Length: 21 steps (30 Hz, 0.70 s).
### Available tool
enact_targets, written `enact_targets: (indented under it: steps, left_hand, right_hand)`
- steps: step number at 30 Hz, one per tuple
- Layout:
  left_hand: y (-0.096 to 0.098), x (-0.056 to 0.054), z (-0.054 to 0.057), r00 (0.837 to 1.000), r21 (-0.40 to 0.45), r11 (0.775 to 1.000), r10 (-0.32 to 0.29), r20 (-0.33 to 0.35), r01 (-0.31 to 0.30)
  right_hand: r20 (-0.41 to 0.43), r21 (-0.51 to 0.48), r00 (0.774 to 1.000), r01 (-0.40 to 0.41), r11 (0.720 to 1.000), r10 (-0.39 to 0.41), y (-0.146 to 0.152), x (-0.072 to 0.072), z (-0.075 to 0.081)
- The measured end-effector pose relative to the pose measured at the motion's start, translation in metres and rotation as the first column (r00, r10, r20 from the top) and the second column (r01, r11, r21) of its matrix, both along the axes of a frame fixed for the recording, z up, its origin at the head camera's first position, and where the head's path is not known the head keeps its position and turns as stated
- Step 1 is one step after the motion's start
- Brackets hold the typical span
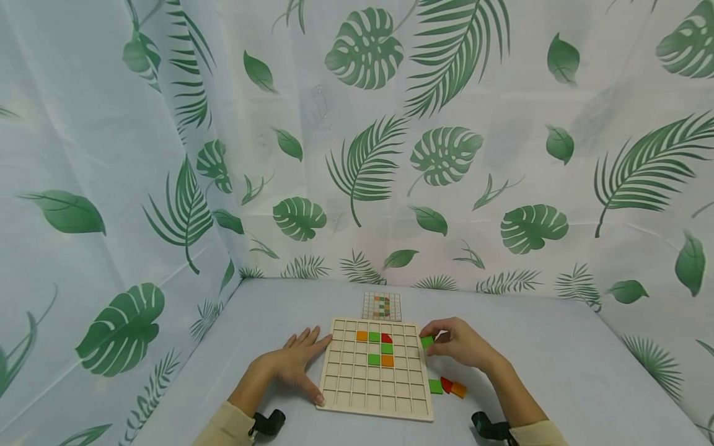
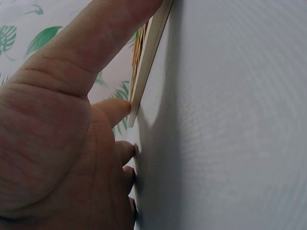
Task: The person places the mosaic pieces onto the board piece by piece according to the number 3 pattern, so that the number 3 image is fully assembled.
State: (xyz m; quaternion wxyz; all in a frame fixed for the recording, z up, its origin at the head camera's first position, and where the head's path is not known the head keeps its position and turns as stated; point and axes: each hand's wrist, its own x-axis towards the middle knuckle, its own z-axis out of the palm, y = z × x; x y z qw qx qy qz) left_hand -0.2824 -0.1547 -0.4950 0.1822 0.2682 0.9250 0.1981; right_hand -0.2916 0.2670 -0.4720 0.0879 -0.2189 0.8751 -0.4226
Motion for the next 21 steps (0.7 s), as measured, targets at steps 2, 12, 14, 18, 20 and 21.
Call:
enact_targets:
  steps: [2, 12, 14, 18, 20, 21]
  left_hand:
    - [-0.0002, 0.0000, -0.0001, 1.000, 0.000, 1.000, 0.001, 0.001, -0.001]
    - [-0.0008, 0.0006, 0.0005, 1.000, 0.005, 1.000, -0.001, 0.001, 0.001]
    - [-0.0005, 0.0008, 0.0005, 1.000, 0.004, 1.000, 0.001, 0.002, -0.001]
    - [0.0003, 0.0012, 0.0005, 1.000, 0.000, 1.000, 0.004, 0.002, -0.004]
    - [0.0007, 0.0013, 0.0005, 1.000, -0.003, 1.000, 0.006, 0.002, -0.006]
    - [0.0009, 0.0013, 0.0005, 1.000, -0.002, 1.000, 0.006, 0.004, -0.006]
  right_hand:
    - [-0.002, 0.000, 1.000, 0.021, 1.000, -0.021, -0.0007, -0.0005, -0.0002]
    - [-0.052, 0.004, 0.996, 0.079, 0.997, -0.078, -0.0044, 0.0022, 0.0018]
    - [-0.075, 0.007, 0.993, 0.093, 0.996, -0.092, -0.0054, 0.0031, 0.0019]
    - [-0.102, 0.007, 0.989, 0.109, 0.994, -0.108, -0.0067, 0.0038, 0.0012]
    - [-0.093, -0.007, 0.991, 0.100, 0.995, -0.101, -0.0070, 0.0037, 0.0006]
    - [-0.086, -0.016, 0.992, 0.093, 0.995, -0.094, -0.0071, 0.0035, 0.0005]
